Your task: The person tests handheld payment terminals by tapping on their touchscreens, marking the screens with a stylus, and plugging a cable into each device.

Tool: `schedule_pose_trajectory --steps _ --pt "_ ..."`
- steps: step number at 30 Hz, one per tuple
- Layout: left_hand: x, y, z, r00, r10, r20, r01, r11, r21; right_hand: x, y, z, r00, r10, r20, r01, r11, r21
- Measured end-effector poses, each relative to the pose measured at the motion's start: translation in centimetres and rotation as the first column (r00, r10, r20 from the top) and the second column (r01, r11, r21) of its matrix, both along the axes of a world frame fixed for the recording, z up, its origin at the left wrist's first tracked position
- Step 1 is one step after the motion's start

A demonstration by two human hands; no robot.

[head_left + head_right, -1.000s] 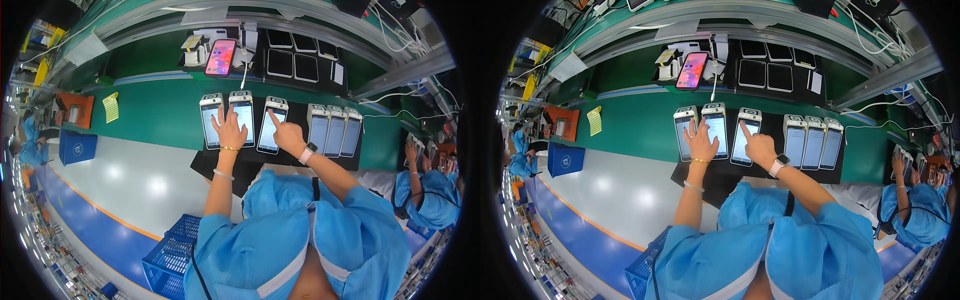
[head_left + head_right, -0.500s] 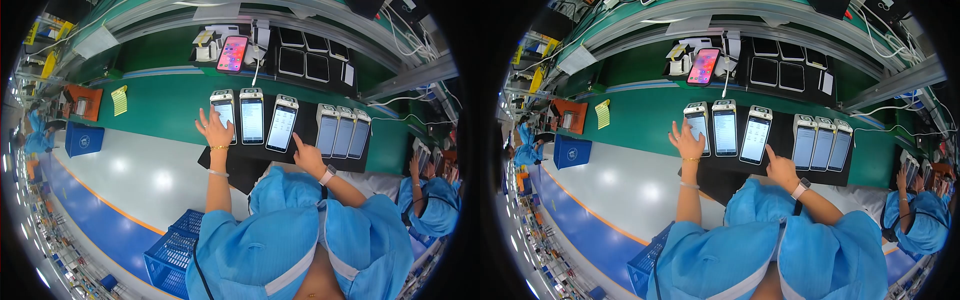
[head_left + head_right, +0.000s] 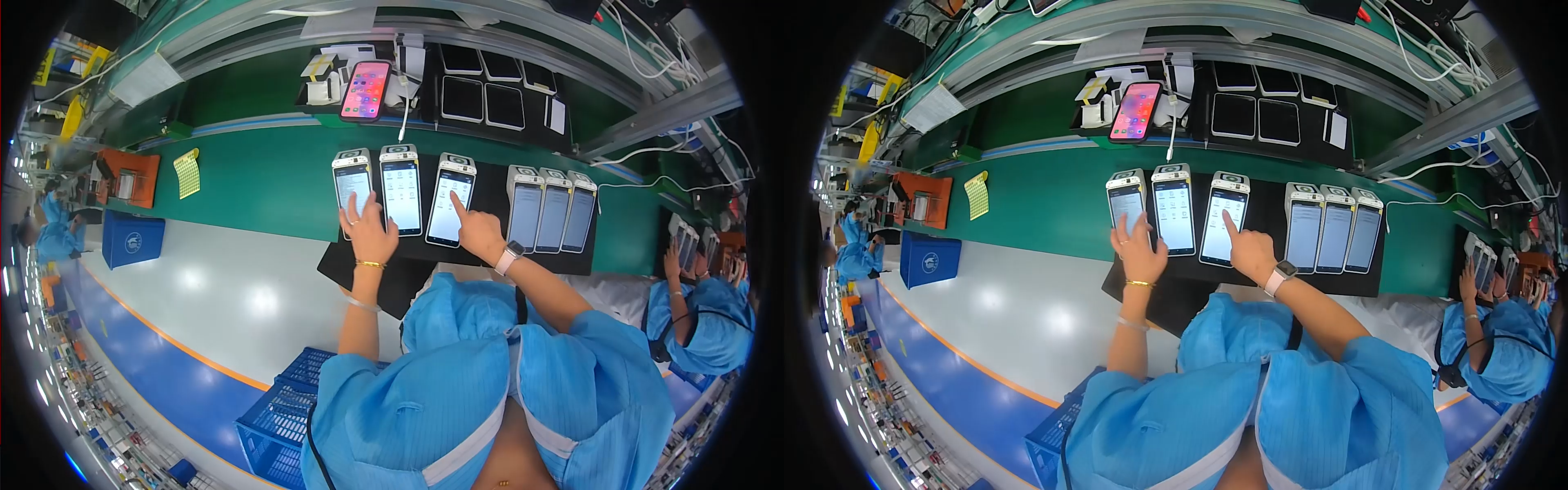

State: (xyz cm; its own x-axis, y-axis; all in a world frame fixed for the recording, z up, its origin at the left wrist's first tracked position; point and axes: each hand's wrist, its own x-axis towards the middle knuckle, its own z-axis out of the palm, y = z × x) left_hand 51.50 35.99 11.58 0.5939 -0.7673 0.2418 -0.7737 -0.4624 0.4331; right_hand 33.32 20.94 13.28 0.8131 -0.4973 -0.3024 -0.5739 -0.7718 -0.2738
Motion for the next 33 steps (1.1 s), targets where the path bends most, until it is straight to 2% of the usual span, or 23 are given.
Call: schedule_pose_trajectory --steps 3,8,12,14,16,18,19,23,26,28,30,32,33 --pt "-1.4 -0.6 -0.8 0.999 -0.047 0.002 0.047 0.999 0.013 0.1 0.0 -0.4 0.997 0.012 -0.071 -0.015 0.999 -0.032" --pt "-2.5 -2.9 -0.6 0.991 -0.129 -0.038 0.127 0.991 -0.035 -1.3 1.1 0.7 0.991 -0.013 0.134 0.018 0.999 -0.034" --pt "-2.5 -3.7 -1.3 0.996 -0.090 -0.027 0.090 0.996 0.002 -2.8 1.8 1.0 0.987 -0.038 0.153 0.039 0.999 -0.005" --pt "-2.1 -3.3 -0.9 0.996 -0.077 -0.045 0.075 0.996 -0.041 -3.5 2.1 1.2 0.985 -0.040 0.166 0.041 0.999 -0.003" --pt "-0.9 -2.1 -0.5 0.998 -0.016 -0.056 0.014 0.999 -0.035 -4.3 2.2 1.3 0.984 -0.081 0.159 0.073 0.996 0.054" --pt "0.5 -0.7 -1.0 0.988 0.154 -0.002 -0.154 0.987 -0.041 -4.9 2.5 1.7 0.980 -0.082 0.179 0.072 0.996 0.061" --pt "1.2 -0.3 -1.3 0.980 0.167 0.110 -0.162 0.986 -0.048 -5.1 2.7 1.7 0.983 -0.079 0.164 0.071 0.996 0.055" --pt "2.1 0.0 -2.0 0.979 0.171 0.111 -0.174 0.985 0.021 -5.5 3.2 1.2 0.990 -0.063 0.123 0.055 0.996 0.069" --pt "2.3 0.0 -1.6 0.981 0.179 0.076 -0.180 0.984 0.005 -5.4 3.5 1.7 0.994 -0.047 0.098 0.037 0.994 0.104" --pt "2.8 0.4 -0.8 0.979 0.170 0.114 -0.166 0.985 -0.048 -5.6 3.4 1.6 0.995 -0.059 0.077 0.049 0.991 0.128" --pt "3.7 0.8 -0.2 0.925 0.345 0.159 -0.306 0.925 -0.226 -6.8 3.4 0.3 0.963 0.012 0.269 -0.015 1.000 0.008" --pt "6.0 2.0 -3.3 0.885 0.464 0.031 -0.457 0.880 -0.131 -7.5 3.3 -0.8 0.976 0.027 0.215 -0.022 0.999 -0.024" --pt "7.3 2.5 -5.4 0.866 0.480 -0.143 -0.497 0.856 -0.139 -7.8 3.2 -0.9 0.968 0.103 0.227 -0.090 0.994 -0.069"
